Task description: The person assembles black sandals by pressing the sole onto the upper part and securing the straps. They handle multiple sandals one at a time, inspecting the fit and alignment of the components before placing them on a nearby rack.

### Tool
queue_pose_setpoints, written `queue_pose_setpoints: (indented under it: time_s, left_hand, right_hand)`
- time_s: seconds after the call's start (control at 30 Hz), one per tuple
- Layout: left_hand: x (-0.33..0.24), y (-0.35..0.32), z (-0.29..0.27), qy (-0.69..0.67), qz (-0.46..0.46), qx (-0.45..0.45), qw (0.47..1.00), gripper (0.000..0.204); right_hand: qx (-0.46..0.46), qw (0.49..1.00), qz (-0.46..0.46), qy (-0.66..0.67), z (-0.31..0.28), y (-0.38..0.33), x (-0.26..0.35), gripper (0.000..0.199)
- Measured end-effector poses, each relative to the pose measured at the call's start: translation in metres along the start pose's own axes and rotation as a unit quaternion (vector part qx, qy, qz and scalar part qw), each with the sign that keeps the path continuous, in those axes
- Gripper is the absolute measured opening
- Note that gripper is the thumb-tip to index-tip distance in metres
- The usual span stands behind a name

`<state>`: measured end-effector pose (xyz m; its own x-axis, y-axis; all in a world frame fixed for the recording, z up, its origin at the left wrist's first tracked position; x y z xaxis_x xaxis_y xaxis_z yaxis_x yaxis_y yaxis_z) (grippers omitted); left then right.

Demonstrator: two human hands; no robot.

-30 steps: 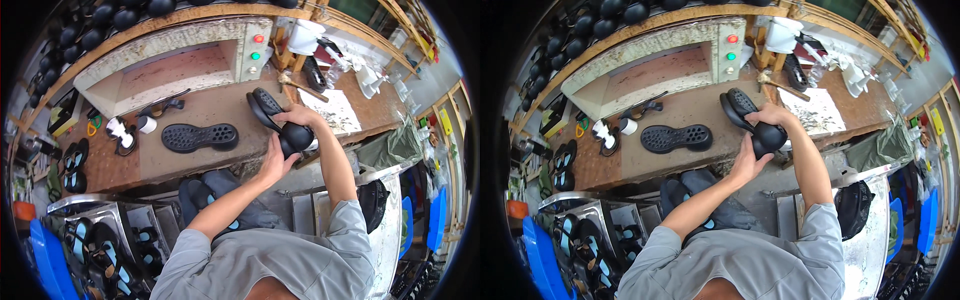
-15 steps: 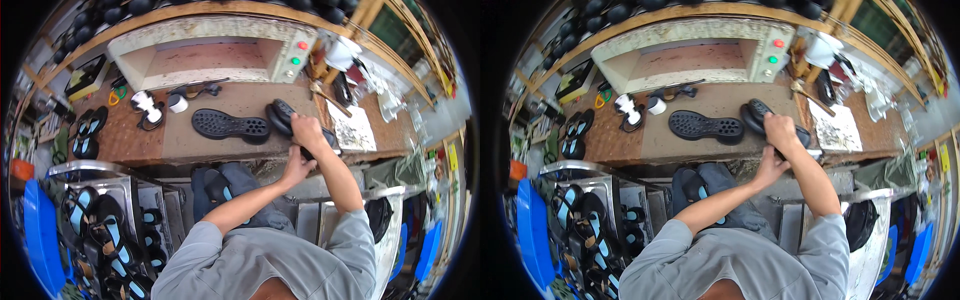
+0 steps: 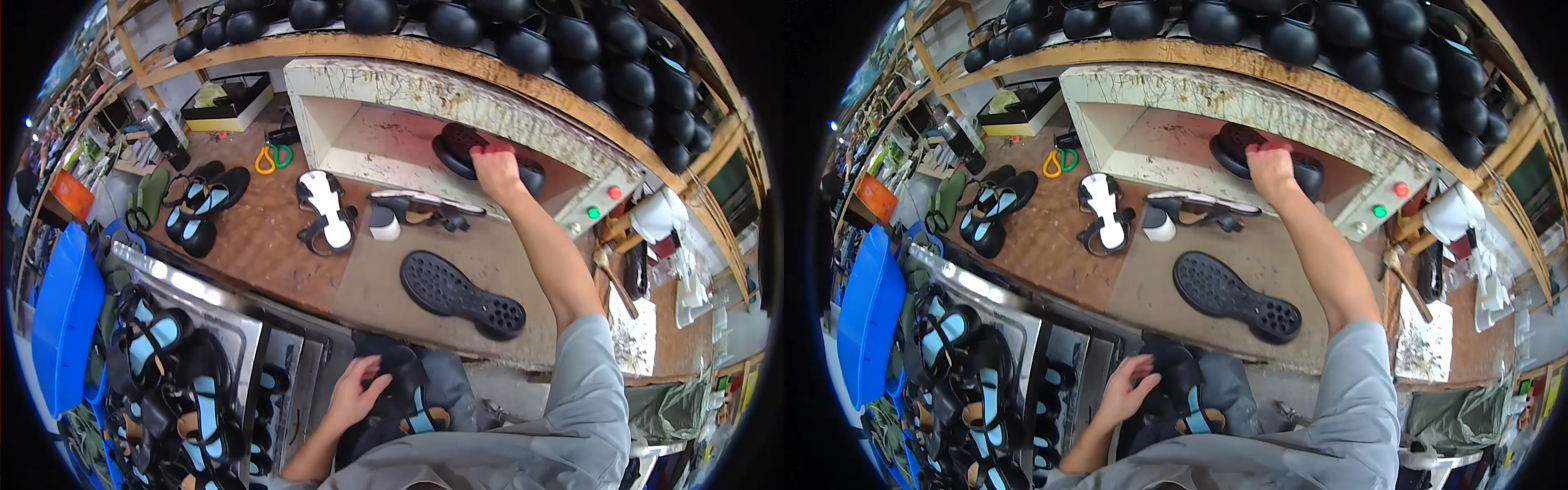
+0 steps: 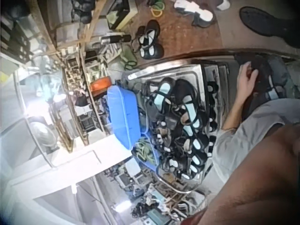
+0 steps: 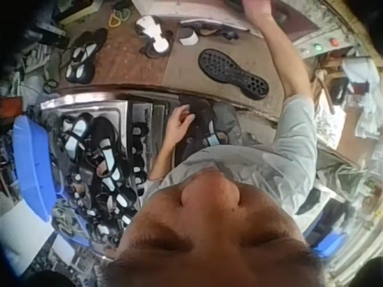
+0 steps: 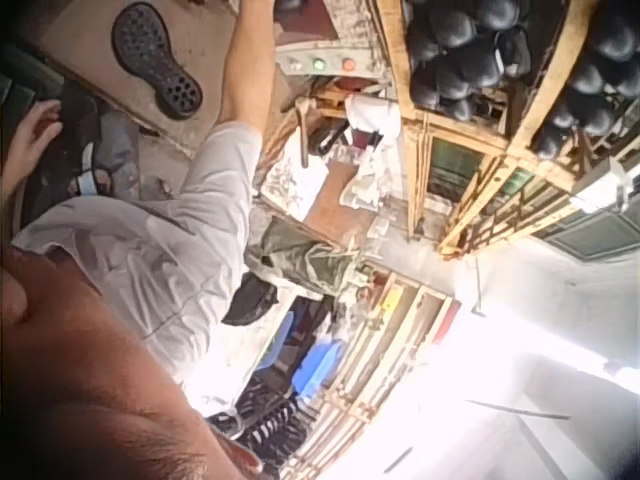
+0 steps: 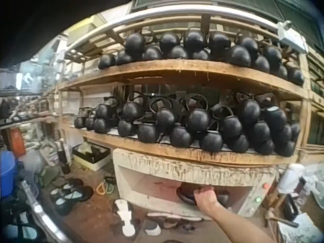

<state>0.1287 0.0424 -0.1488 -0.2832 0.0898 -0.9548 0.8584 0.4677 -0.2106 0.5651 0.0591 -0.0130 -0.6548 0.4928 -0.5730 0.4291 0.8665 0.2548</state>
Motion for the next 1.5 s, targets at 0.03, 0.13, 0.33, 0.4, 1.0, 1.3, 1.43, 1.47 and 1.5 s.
queue_pose_setpoints:
  time_s: [0.03,0.13,0.33,0.4,1.0,1.3,1.43,1.47,1.5]
  left_hand:
    - [0.013,-0.002,-0.011,0.020,-0.020,-0.036,0.999,0.039]
    - [0.068,0.001,-0.015,-0.054,-0.088,-0.082,0.991,0.037]
    - [0.115,0.029,0.009,-0.115,-0.106,-0.111,0.981,0.041]
    - [0.116,0.041,0.026,-0.203,-0.136,-0.038,0.969,0.039]
    - [0.009,0.010,0.004,-0.359,-0.041,-0.009,0.933,0.040]
    - [-0.101,-0.023,0.025,-0.371,0.046,0.034,0.927,0.031]
    - [-0.107,-0.024,0.030,-0.266,0.078,0.005,0.961,0.035]
    - [-0.106,-0.015,0.027,-0.229,0.085,0.001,0.970,0.037]
    - [-0.105,-0.003,0.024,-0.190,0.093,-0.008,0.977,0.038]
  right_hand:
    - [-0.053,0.998,-0.016,-0.036,0.013,0.018,0.008,0.018]
    - [0.070,0.985,-0.053,-0.150,0.078,0.076,0.038,0.027]
    - [0.067,0.990,-0.022,0.119,0.040,0.080,0.021,0.072]
    - [0.123,0.977,-0.013,0.171,0.036,0.077,0.007,0.093]
    - [-0.279,0.779,0.048,0.559,-0.173,-0.219,0.033,0.012]
    - [0.161,0.067,0.021,0.984,-0.172,-0.370,0.222,0.048]
    - [0.165,0.144,0.094,0.971,-0.160,-0.378,0.218,0.039]
    - [0.157,0.158,0.125,0.967,-0.157,-0.380,0.213,0.037]
    - [0.149,0.170,0.153,0.962,-0.153,-0.382,0.211,0.036]
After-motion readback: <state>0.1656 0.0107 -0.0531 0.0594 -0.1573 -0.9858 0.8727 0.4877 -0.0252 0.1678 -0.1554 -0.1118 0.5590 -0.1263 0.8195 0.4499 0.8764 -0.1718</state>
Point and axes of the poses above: each hand's wrist, its own y-axis towards the middle knuckle, its own z-axis out of the palm, x = y × z, the point moved 10 cm from there along y, towards the middle knuckle, and after that the axes turned 6 degrees about -z, right-handed, at the moved point
